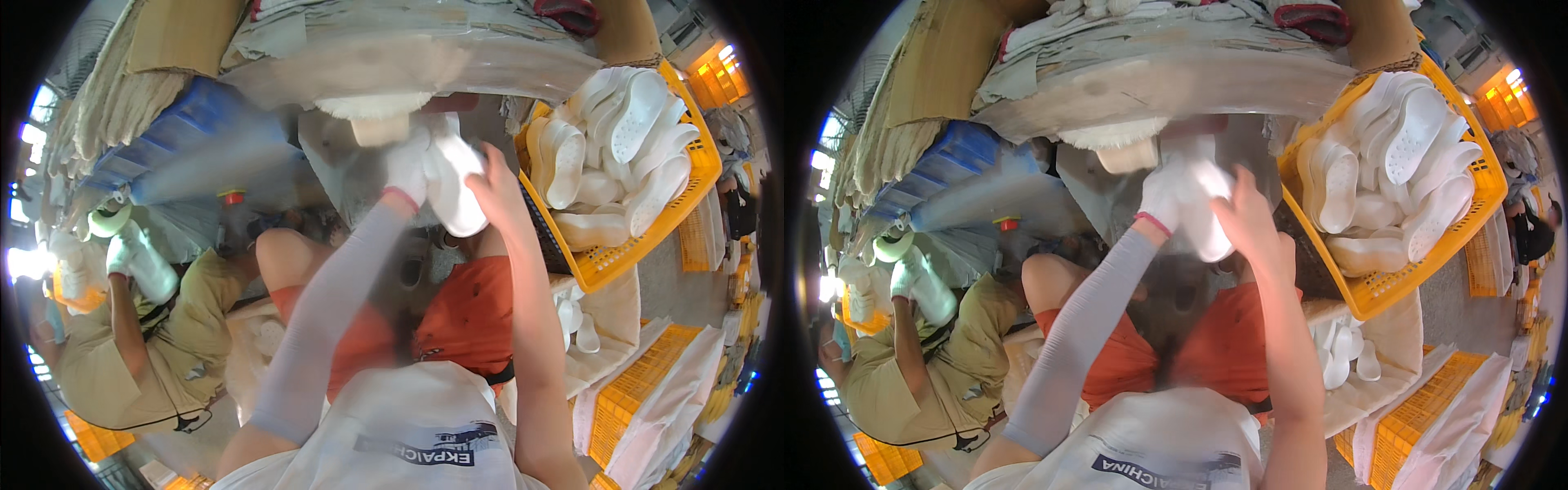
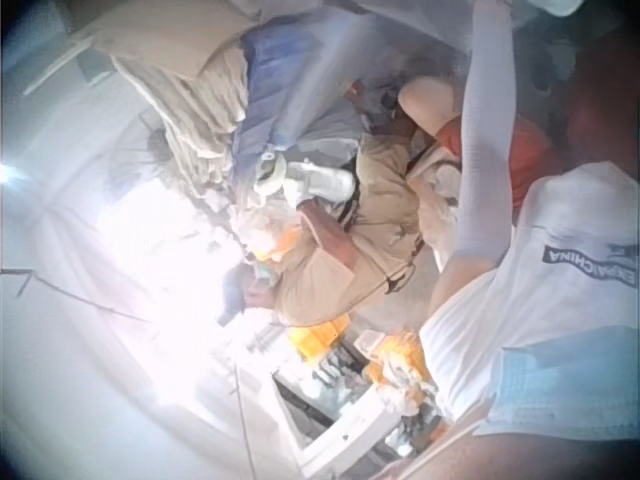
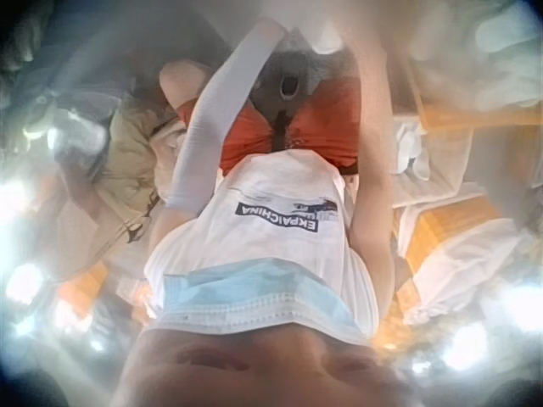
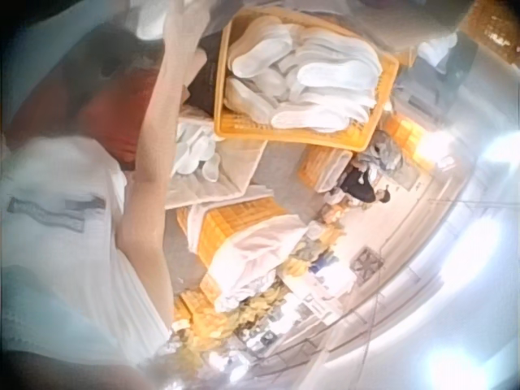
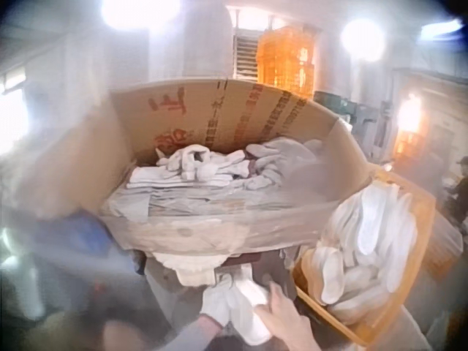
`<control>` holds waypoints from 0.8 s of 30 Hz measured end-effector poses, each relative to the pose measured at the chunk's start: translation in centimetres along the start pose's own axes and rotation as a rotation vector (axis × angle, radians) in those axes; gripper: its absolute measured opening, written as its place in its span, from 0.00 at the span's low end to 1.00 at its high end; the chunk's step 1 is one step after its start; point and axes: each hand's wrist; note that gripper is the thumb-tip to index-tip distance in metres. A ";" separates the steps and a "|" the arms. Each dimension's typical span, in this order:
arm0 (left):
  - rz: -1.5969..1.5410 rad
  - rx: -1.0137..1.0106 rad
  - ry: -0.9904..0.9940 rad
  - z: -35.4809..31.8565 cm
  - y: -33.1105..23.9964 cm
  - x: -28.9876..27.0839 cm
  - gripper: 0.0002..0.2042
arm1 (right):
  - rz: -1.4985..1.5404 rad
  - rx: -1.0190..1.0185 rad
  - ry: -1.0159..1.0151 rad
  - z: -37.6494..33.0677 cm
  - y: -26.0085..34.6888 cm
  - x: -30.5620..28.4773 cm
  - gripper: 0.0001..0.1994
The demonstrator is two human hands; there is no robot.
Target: The person repeatedly presses white shoe sole blanks against a rotating grinding wheel to smooth their surfaces. They handle the blanks one at a time, turning them over to grind different sides, then place them into a yellow basket beside them.
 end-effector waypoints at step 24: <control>-0.378 -0.410 0.098 0.0 9.1 -3.6 0.27 | 0.407 -0.121 -0.084 1.9 -0.5 2.5 0.17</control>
Point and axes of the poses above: each hand's wrist, its own z-axis towards the middle knuckle, its own x-axis out of the palm, y = z × x, and after that the axes turned 8 degrees about x, right-handed
